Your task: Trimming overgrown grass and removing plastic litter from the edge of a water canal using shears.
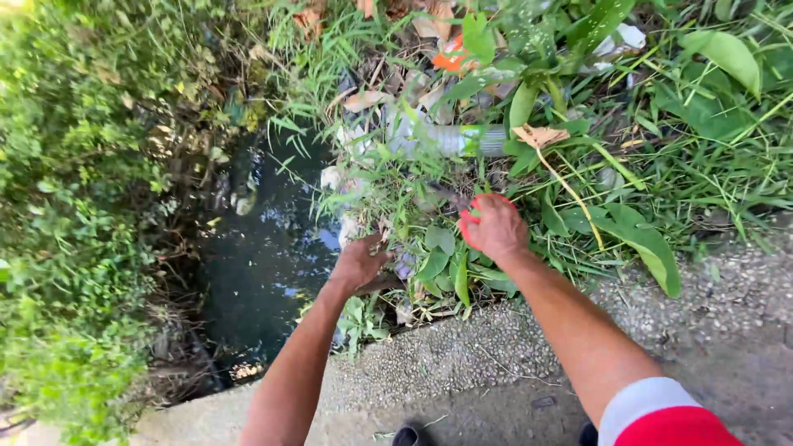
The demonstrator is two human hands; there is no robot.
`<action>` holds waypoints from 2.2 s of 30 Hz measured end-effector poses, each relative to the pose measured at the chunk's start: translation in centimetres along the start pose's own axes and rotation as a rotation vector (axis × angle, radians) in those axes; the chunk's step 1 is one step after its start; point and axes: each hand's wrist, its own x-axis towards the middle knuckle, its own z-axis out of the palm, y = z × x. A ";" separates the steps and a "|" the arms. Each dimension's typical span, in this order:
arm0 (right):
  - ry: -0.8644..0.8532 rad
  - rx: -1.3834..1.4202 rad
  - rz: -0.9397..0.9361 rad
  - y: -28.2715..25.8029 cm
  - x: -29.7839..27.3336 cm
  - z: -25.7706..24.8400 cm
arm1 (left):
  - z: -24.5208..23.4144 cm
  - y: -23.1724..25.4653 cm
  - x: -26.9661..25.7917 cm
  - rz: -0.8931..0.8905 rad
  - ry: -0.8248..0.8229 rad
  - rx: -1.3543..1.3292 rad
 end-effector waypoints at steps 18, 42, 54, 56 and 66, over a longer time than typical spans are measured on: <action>-0.001 -0.072 -0.018 3.5 2.3 -5.7 | 9.6 -8.6 14.0 0.059 -0.206 -0.020; -0.530 -0.994 -0.066 -6.9 5.5 -9.0 | 5.2 2.6 23.0 0.080 -0.065 -0.483; -0.501 -0.942 -0.410 -5.2 8.9 -2.6 | 3.8 1.1 19.9 0.028 -0.006 -0.620; -0.485 -0.868 -0.435 -5.9 8.6 -2.1 | 4.6 1.0 18.7 0.046 0.049 -0.608; -0.307 -0.569 -0.543 -4.1 8.6 -2.2 | 2.9 1.4 15.6 0.318 0.097 -0.687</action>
